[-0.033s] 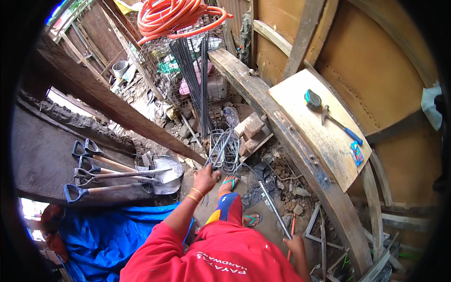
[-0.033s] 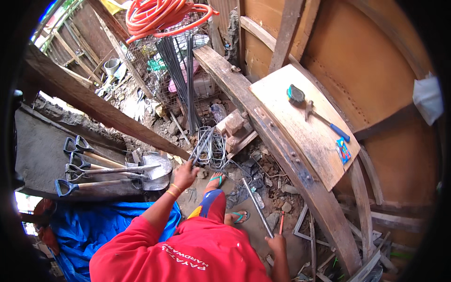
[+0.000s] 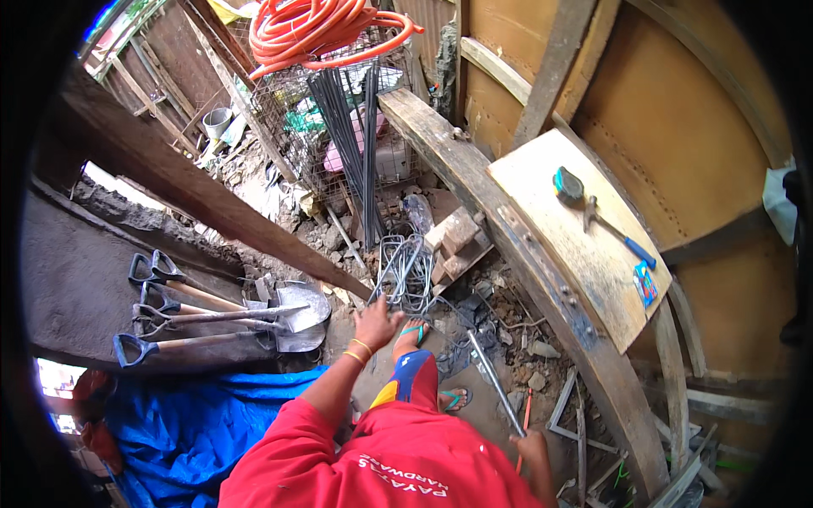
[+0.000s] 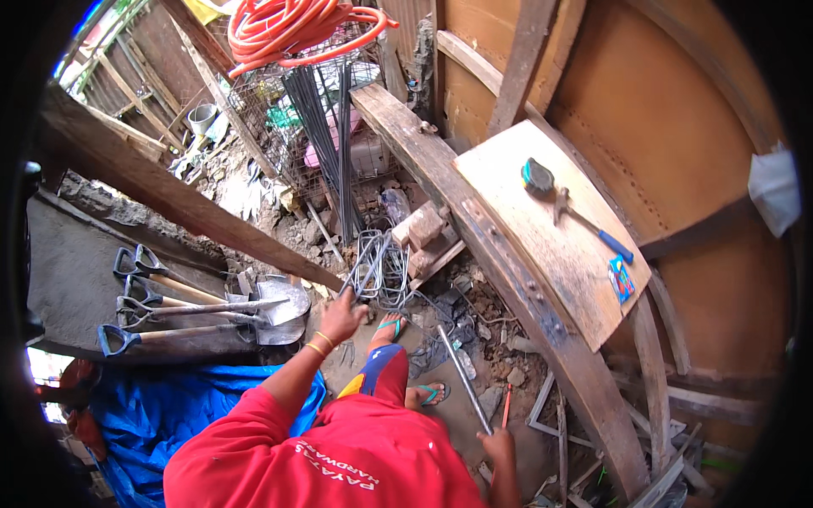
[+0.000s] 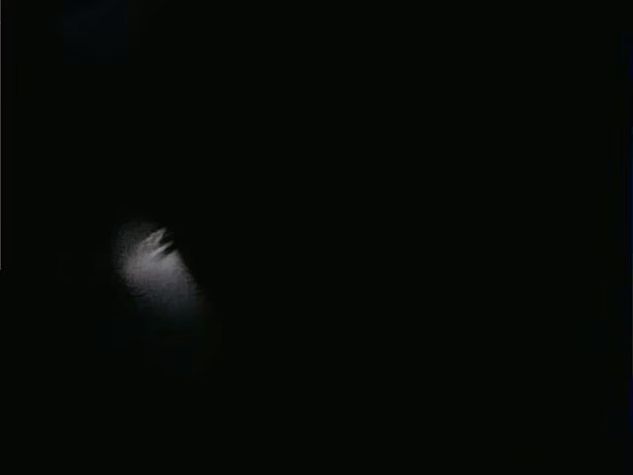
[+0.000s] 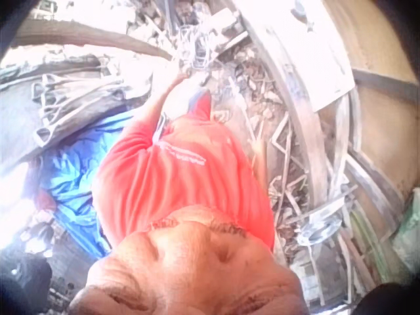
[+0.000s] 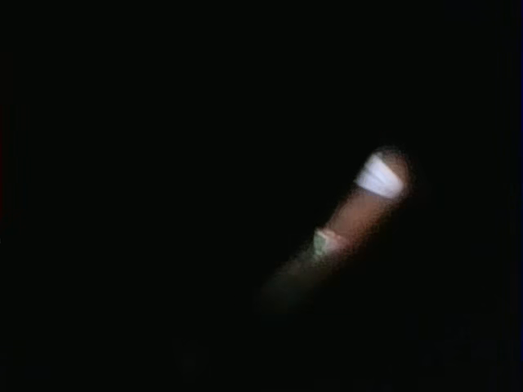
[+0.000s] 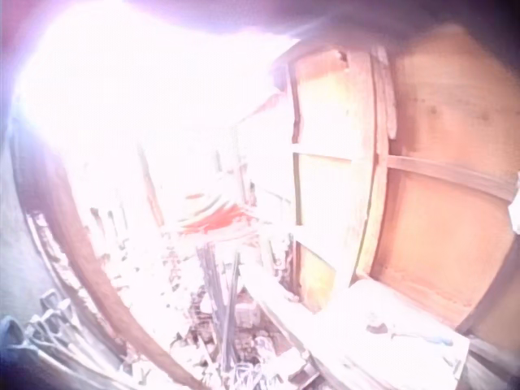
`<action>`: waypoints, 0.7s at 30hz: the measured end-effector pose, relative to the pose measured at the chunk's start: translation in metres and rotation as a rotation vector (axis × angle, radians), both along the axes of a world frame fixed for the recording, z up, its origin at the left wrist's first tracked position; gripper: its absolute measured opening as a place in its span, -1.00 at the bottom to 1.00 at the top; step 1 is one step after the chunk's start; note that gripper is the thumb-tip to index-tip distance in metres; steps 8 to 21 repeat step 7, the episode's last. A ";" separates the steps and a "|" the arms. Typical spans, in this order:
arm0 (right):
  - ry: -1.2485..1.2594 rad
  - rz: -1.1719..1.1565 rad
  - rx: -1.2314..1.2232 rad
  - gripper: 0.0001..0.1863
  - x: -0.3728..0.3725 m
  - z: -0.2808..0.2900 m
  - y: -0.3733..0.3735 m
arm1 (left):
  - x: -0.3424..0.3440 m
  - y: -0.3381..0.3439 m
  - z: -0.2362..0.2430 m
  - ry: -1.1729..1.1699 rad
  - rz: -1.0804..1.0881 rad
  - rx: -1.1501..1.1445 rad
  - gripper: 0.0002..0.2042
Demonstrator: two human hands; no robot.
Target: The person measures a concrete pillar with a tape measure, then bends several metal rods into U-shapes using a wooden beam as a lever. The bent rods are placed on the floor.
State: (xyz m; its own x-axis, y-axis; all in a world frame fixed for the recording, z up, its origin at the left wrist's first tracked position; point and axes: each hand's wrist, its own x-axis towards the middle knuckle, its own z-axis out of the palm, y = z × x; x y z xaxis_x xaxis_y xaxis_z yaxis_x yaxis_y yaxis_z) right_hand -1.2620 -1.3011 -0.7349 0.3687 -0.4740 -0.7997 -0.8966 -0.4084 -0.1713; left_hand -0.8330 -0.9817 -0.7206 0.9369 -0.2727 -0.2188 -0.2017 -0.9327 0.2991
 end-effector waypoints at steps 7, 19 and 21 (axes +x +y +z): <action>0.123 -0.151 0.019 -0.45 0.018 -0.003 0.025 | 0.151 -0.045 -0.076 0.183 0.272 -0.251 -0.61; 0.123 -0.151 0.019 -0.45 0.018 -0.003 0.025 | 0.151 -0.045 -0.076 0.183 0.272 -0.251 -0.61; 0.123 -0.151 0.019 -0.45 0.018 -0.003 0.025 | 0.151 -0.045 -0.076 0.183 0.272 -0.251 -0.61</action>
